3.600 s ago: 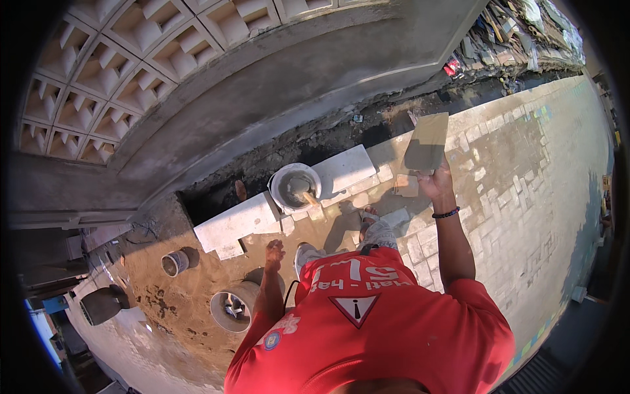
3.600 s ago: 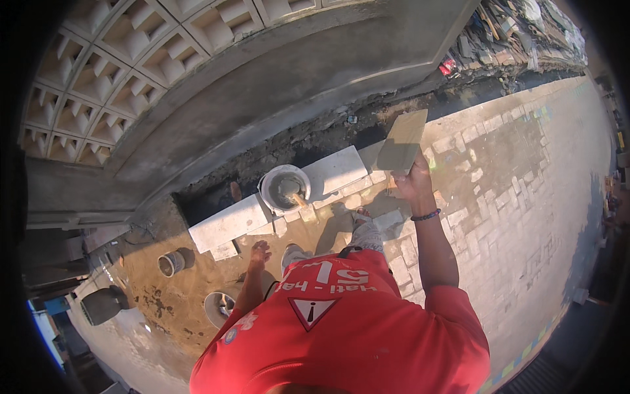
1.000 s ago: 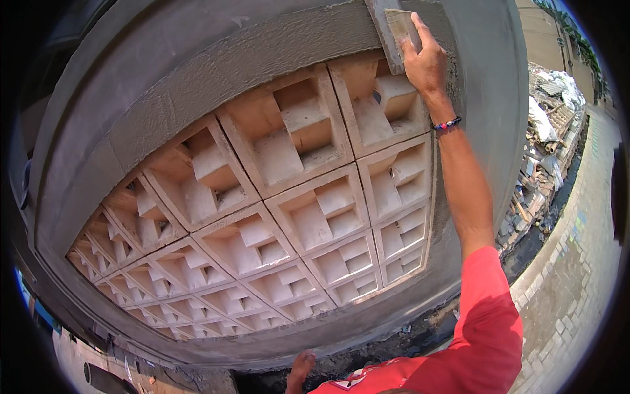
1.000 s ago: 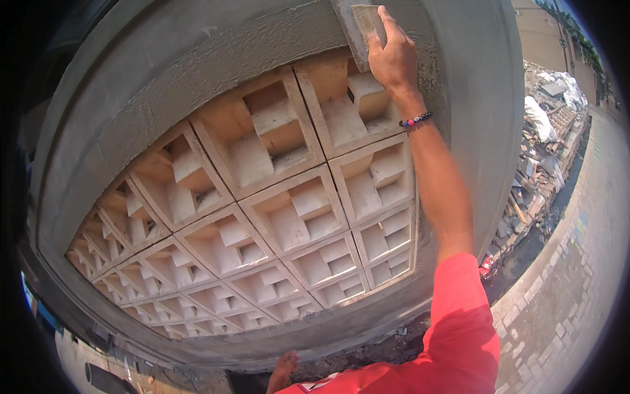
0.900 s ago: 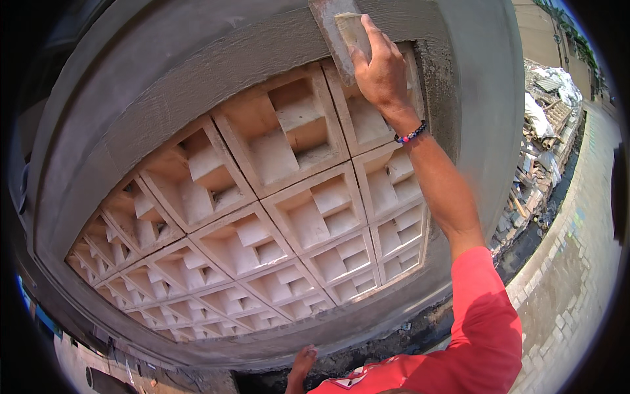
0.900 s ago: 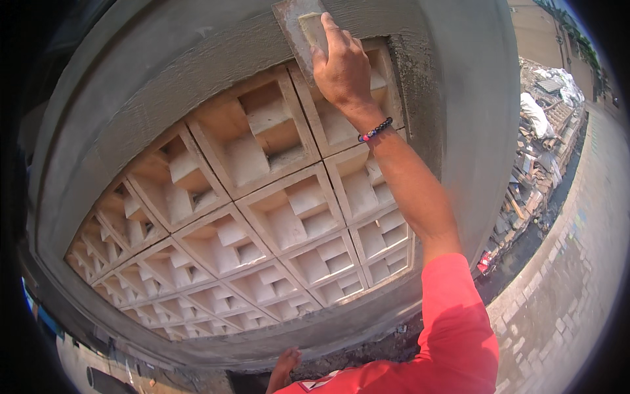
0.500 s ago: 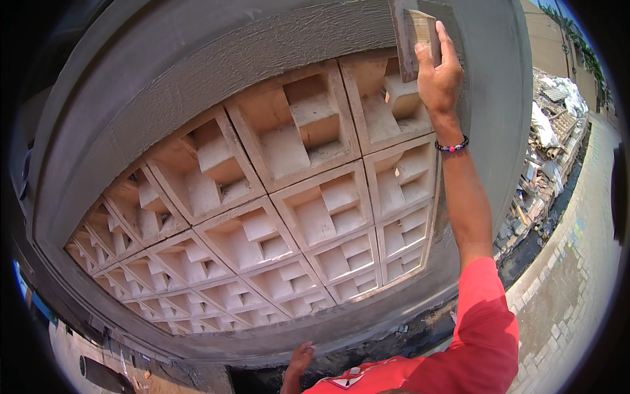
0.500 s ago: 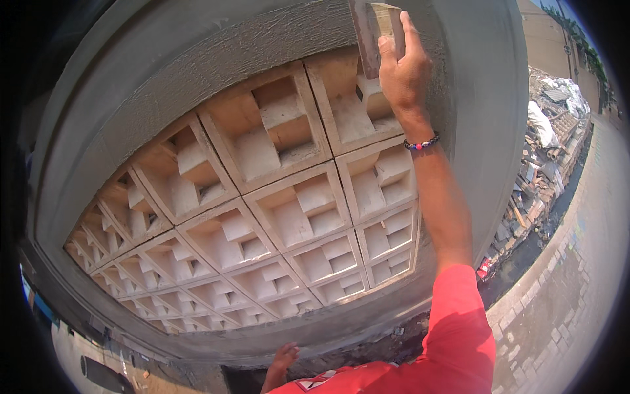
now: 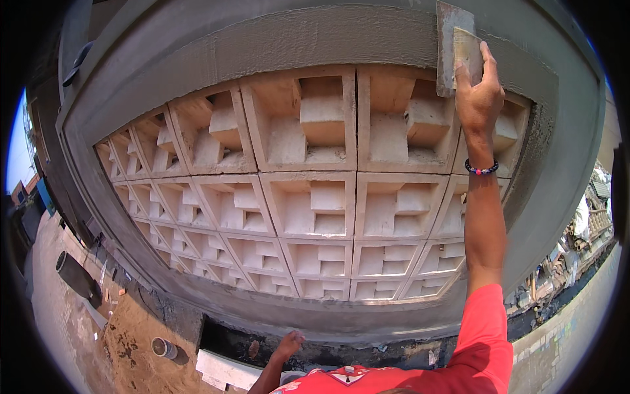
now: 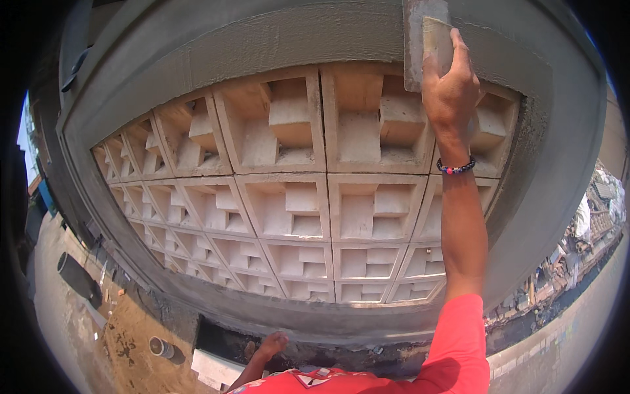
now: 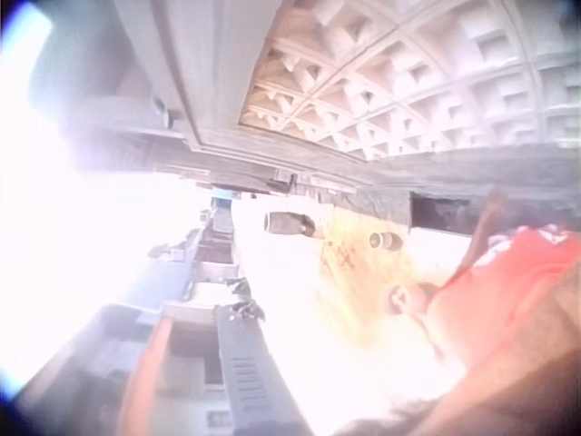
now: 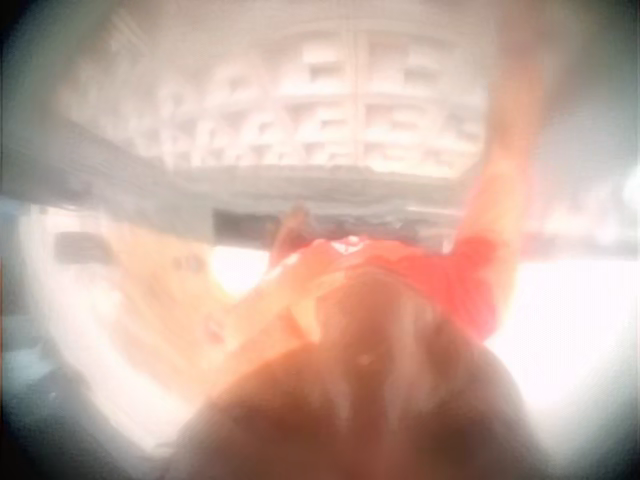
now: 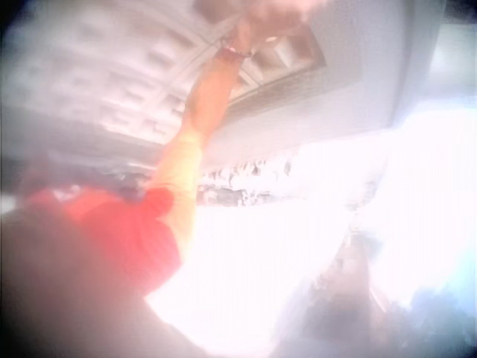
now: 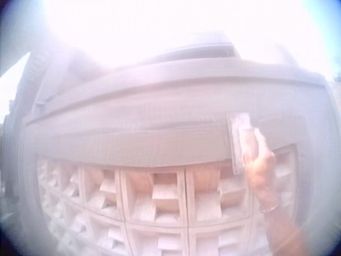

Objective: The person applies cement to a decorative lattice wall using a trowel and float. They repeatedly scoop cement from a bucket, spread it over the wall surface, and smooth it with the float.

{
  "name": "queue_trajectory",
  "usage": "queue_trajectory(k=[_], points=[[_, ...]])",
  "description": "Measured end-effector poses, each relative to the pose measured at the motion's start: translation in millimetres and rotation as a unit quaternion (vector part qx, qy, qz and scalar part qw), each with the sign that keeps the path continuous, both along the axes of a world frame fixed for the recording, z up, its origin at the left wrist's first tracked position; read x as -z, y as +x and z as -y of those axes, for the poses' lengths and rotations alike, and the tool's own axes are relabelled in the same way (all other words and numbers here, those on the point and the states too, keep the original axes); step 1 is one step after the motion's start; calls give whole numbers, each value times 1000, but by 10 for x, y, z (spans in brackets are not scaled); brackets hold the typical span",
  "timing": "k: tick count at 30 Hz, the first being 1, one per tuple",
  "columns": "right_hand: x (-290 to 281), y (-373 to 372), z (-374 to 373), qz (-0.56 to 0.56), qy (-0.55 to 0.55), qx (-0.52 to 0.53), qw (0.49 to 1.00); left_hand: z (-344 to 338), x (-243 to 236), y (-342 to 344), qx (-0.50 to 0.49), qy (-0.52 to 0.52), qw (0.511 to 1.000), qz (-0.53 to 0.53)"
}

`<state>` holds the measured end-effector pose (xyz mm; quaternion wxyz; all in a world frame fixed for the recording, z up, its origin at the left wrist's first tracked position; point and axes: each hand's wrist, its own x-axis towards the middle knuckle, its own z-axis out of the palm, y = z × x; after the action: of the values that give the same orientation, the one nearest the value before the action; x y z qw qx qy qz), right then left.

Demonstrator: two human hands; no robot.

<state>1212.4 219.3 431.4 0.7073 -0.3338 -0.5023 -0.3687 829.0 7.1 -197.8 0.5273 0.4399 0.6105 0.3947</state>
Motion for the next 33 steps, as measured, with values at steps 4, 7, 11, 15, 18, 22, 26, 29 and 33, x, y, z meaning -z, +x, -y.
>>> queue_trajectory(k=[4, 7, 11, 15, 18, 22, 26, 29, 33], points=[[-83, -738, -31, 43, 25, -43, 998, 107, -93, -1, -23, -16, 999, -18], [-104, -1344, 5, 75, 8, -88, 993, 303, 262, -172, -55, -15, 997, -47], [25, -2107, 43, 142, -2, -89, 986, 370, 145, -171, -96, -84, 991, 33], [244, -2621, 45, 305, 47, -121, 943, 334, 295, -227, -102, -97, 989, 51], [307, -2441, 80, 286, 46, -118, 950, 299, -63, -126, -105, -118, 987, 37], [93, -1762, 44, 191, 45, -61, 979, 208, 22, -149, -86, -144, 986, 24], [33, -988, -29, 107, 14, -2, 994, 51, -43, -115, -60, -152, 987, 8], [20, -416, 36, 58, -1, 50, 997, -131, 210, -127, 72, -81, 983, -150], [14, 471, -21, 5, -6, 93, 996, -337, -65, 103, 5, -108, 994, 10]])
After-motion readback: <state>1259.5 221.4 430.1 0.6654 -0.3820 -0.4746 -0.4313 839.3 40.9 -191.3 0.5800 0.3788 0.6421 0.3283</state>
